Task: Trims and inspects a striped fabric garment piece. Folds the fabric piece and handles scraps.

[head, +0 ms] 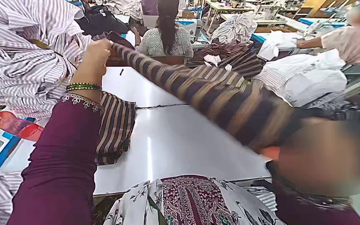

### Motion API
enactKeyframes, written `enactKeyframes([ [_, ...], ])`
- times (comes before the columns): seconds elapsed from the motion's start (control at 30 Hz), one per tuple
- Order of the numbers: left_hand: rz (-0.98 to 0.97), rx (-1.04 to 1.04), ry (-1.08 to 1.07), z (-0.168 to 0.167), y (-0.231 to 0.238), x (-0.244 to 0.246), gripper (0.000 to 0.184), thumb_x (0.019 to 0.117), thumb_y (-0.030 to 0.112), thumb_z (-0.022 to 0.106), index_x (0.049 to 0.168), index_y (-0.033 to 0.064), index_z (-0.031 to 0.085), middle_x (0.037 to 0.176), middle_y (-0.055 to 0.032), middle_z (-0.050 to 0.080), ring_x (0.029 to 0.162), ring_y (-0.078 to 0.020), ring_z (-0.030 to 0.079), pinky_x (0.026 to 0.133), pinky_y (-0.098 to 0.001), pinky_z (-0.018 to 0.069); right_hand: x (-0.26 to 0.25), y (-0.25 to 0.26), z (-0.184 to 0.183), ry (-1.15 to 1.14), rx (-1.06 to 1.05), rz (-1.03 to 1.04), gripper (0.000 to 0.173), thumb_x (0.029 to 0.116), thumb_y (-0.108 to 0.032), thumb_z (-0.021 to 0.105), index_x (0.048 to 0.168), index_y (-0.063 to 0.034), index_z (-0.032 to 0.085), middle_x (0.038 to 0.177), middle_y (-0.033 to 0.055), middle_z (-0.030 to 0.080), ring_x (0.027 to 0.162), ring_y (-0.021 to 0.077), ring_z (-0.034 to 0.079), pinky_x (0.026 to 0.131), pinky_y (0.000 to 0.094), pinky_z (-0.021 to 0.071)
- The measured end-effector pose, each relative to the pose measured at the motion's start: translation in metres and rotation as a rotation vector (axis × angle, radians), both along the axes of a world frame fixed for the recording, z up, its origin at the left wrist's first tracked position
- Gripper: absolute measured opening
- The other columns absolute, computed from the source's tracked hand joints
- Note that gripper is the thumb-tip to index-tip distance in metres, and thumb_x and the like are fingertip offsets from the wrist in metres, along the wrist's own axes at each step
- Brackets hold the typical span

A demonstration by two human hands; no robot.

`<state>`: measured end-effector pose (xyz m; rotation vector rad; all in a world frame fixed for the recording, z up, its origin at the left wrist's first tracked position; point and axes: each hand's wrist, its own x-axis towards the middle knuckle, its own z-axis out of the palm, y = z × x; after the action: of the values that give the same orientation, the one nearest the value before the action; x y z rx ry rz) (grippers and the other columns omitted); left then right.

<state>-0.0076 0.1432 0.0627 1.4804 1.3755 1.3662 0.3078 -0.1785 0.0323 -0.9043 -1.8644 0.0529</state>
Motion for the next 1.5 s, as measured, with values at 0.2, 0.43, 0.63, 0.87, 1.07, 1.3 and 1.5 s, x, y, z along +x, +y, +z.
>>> enactKeyframes([
  [0.2, -0.156, -0.147, 0.378, -0.114, 0.017, 0.019, 0.043, 0.1075, 0.016, 0.049, 0.144, -0.0060, 0.048, 0.143, -0.0296, 0.052, 0.135, -0.0417, 0.050, 0.111, -0.0599, 0.0371, -0.104, 0.068, -0.102, -0.563, -0.936, 0.651, 0.038, 0.1081, -0.023, 0.050, 0.108, 0.0066, 0.073, 0.094, 0.0242, 0.072, 0.093, 0.0385, 0.070, 0.085, 0.0582, 0.0514],
  [0.43, -0.601, -0.195, 1.056, -0.211, -0.086, 0.082, 0.083, 0.0987, 0.056, 0.059, 0.160, 0.0061, 0.033, 0.169, -0.0242, 0.014, 0.157, -0.0471, 0.005, 0.117, -0.0767, 0.0028, -0.058, 0.091, -0.128, -0.324, -1.049, 0.211, 0.034, 0.1006, -0.027, 0.064, 0.115, 0.0028, 0.072, 0.103, 0.0209, 0.069, 0.095, 0.0310, 0.064, 0.091, 0.0473, 0.0503],
  [0.63, -0.968, 0.026, 1.014, -0.238, -0.176, 0.075, 0.094, 0.0922, 0.062, 0.062, 0.160, 0.0039, 0.032, 0.169, -0.0210, 0.020, 0.157, -0.0441, 0.011, 0.118, -0.0739, 0.0054, 0.015, 0.104, -0.171, -0.006, -1.166, -0.238, 0.025, 0.0983, -0.016, 0.061, 0.114, 0.0020, 0.068, 0.092, 0.0087, 0.061, 0.078, 0.0135, 0.053, 0.076, 0.0328, 0.0457],
  [0.87, -0.968, 0.066, 0.917, -0.228, -0.162, 0.083, 0.084, 0.0973, 0.044, 0.065, 0.156, -0.0061, 0.033, 0.164, -0.0251, 0.030, 0.154, -0.0445, 0.022, 0.122, -0.0644, 0.0155, 0.028, 0.094, -0.201, -0.010, -0.746, -0.247, 0.023, 0.0877, -0.003, 0.053, 0.092, 0.0030, 0.075, 0.097, 0.0188, 0.070, 0.097, 0.0255, 0.065, 0.086, 0.0389, 0.0506],
  [1.07, -0.854, 0.159, 0.976, -0.251, -0.168, 0.091, 0.094, 0.0959, 0.066, 0.050, 0.154, -0.0076, 0.036, 0.163, -0.0246, 0.033, 0.153, -0.0426, 0.027, 0.122, -0.0617, 0.0193, 0.022, 0.103, -0.199, -0.209, -0.843, -0.233, 0.028, 0.0955, -0.008, 0.057, 0.115, 0.0003, 0.075, 0.116, 0.0244, 0.068, 0.107, 0.0365, 0.066, 0.094, 0.0509, 0.0516],
  [1.3, -0.713, 0.219, 0.848, -0.260, -0.170, 0.087, 0.105, 0.0907, 0.068, 0.055, 0.153, -0.0131, 0.032, 0.160, -0.0310, 0.034, 0.150, -0.0461, 0.033, 0.120, -0.0599, 0.0274, 0.016, 0.109, -0.200, -0.328, -0.825, -0.255, 0.030, 0.1025, -0.014, 0.052, 0.118, 0.0001, 0.074, 0.113, 0.0244, 0.068, 0.101, 0.0393, 0.068, 0.085, 0.0548, 0.0542],
  [1.5, -0.691, 0.161, 0.926, -0.255, -0.172, 0.088, 0.113, 0.0879, 0.072, 0.055, 0.155, -0.0146, 0.026, 0.164, -0.0310, 0.025, 0.153, -0.0455, 0.025, 0.122, -0.0604, 0.0200, 0.012, 0.109, -0.200, -0.361, -0.818, -0.322, 0.029, 0.1035, -0.009, 0.047, 0.112, 0.0072, 0.070, 0.113, 0.0262, 0.065, 0.098, 0.0414, 0.068, 0.083, 0.0538, 0.0553],
])
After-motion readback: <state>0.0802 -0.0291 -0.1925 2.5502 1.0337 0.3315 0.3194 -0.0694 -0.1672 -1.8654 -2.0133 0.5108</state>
